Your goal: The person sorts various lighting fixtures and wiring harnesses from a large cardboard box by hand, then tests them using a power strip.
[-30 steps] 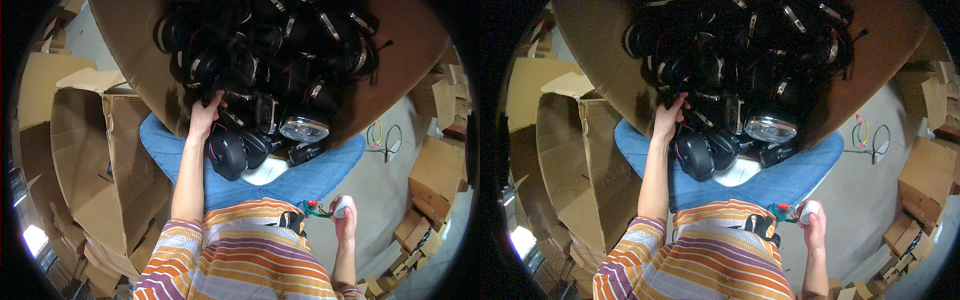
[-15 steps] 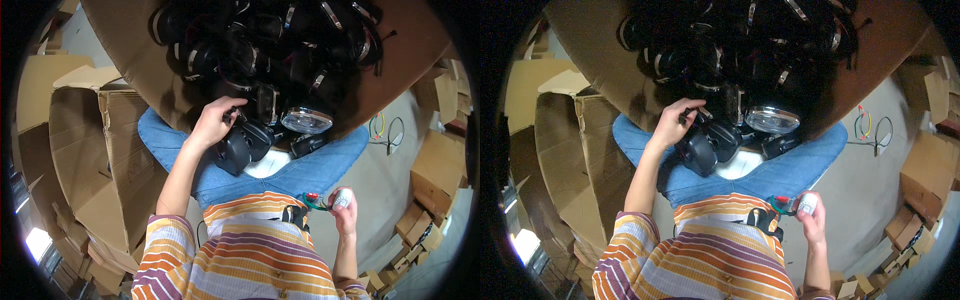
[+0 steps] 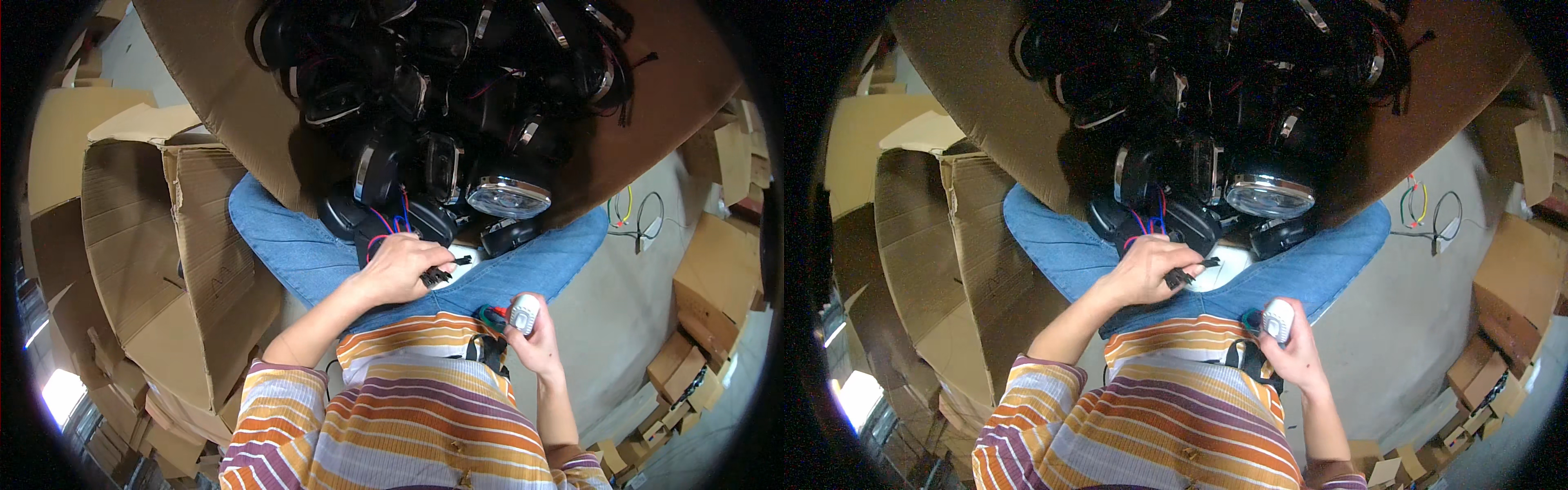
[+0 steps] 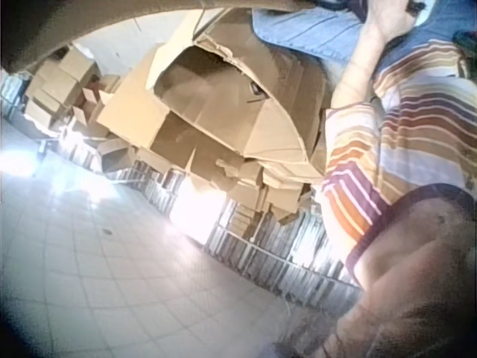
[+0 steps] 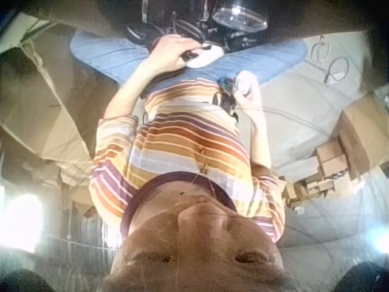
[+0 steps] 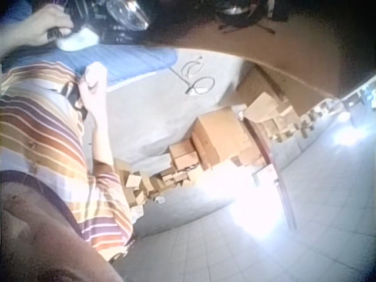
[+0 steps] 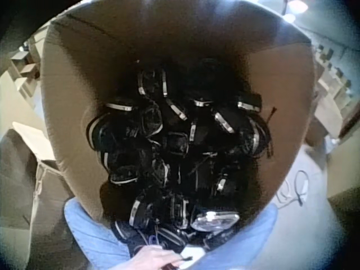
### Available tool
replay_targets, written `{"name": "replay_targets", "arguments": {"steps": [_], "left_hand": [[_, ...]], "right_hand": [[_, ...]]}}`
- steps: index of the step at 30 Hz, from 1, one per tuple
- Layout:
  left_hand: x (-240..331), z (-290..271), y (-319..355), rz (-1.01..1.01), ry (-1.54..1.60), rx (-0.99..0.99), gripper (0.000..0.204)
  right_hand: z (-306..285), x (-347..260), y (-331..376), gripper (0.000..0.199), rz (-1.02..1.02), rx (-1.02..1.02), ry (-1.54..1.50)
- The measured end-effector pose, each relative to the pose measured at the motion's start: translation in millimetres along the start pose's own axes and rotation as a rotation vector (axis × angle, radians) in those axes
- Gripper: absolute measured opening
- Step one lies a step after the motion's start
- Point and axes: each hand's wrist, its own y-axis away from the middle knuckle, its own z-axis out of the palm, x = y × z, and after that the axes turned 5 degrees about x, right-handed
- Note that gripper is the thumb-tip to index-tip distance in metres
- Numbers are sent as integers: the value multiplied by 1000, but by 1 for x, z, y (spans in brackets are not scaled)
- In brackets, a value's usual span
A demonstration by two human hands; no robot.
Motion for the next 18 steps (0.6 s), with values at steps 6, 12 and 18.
{"name": "replay_targets", "arguments": {"steps": [6,12,18], "left_hand": [[20,18,5,-102,359,-171,15],[34,34,7,-187,606,-337,13],[34,43,9,-169,852,-396,10]], "right_hand": [[12,-5,-8,33,37,-72,-44],[6,-5,0,38,137,-82,-299],[-2,-5,8,34,124,-108,-344]]}}
